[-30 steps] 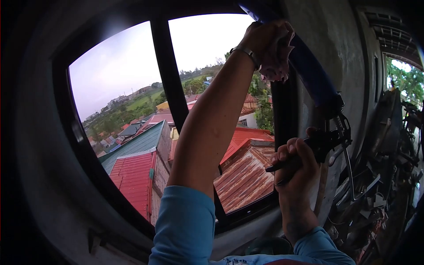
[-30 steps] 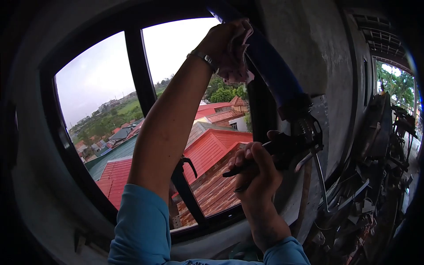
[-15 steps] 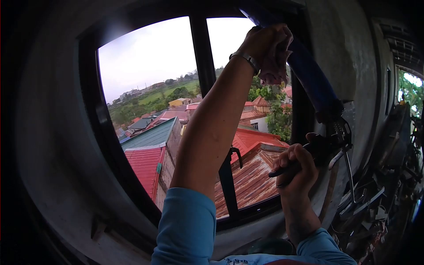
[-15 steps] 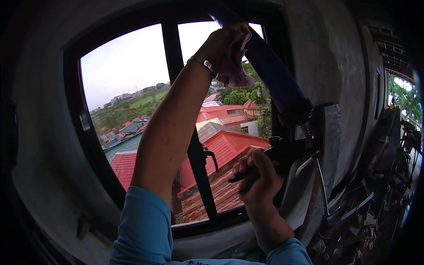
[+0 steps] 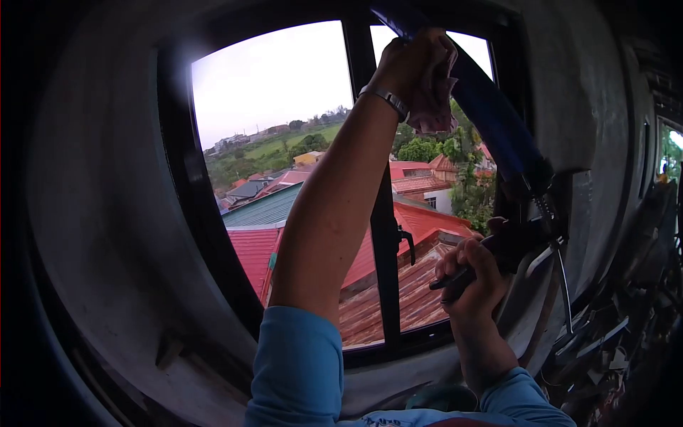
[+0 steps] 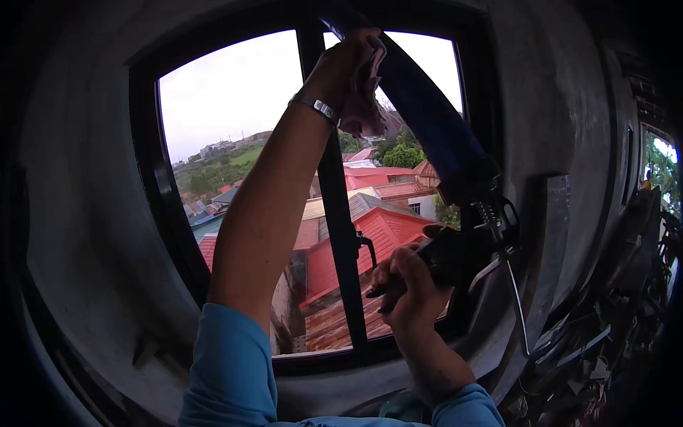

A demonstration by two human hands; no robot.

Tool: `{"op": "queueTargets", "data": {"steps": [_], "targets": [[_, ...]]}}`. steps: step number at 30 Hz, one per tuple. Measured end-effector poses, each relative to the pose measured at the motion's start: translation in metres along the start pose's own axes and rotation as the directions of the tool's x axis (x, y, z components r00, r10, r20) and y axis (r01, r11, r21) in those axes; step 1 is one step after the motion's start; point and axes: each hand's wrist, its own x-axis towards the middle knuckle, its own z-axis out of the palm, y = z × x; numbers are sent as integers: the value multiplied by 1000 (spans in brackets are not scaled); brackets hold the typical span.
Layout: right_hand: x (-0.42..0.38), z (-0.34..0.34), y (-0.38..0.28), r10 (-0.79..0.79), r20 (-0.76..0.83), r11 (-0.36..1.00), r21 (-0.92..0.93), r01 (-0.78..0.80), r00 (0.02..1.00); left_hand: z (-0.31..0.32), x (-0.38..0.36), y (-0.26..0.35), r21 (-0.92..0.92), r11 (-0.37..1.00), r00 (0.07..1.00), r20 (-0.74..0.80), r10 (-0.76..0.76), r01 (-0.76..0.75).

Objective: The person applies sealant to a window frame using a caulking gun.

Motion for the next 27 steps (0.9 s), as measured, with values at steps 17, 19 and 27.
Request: {"op": "queueTargets", "data": {"steps": [17, 19, 27], "targets": [[22, -9, 3, -272, 347, 946, 266, 184, 898, 3, -3, -1, -44, 999, 998, 64, -8, 11], [20, -7, 2, -247, 311, 950, 266, 165, 918, 2, 0, -5, -51, 999, 999, 41, -3, 6], [26, -13, -2, -207, 321, 959, 253, 126, 924, -5, 17, -15, 48, 992, 993, -14, 114, -113]]}}
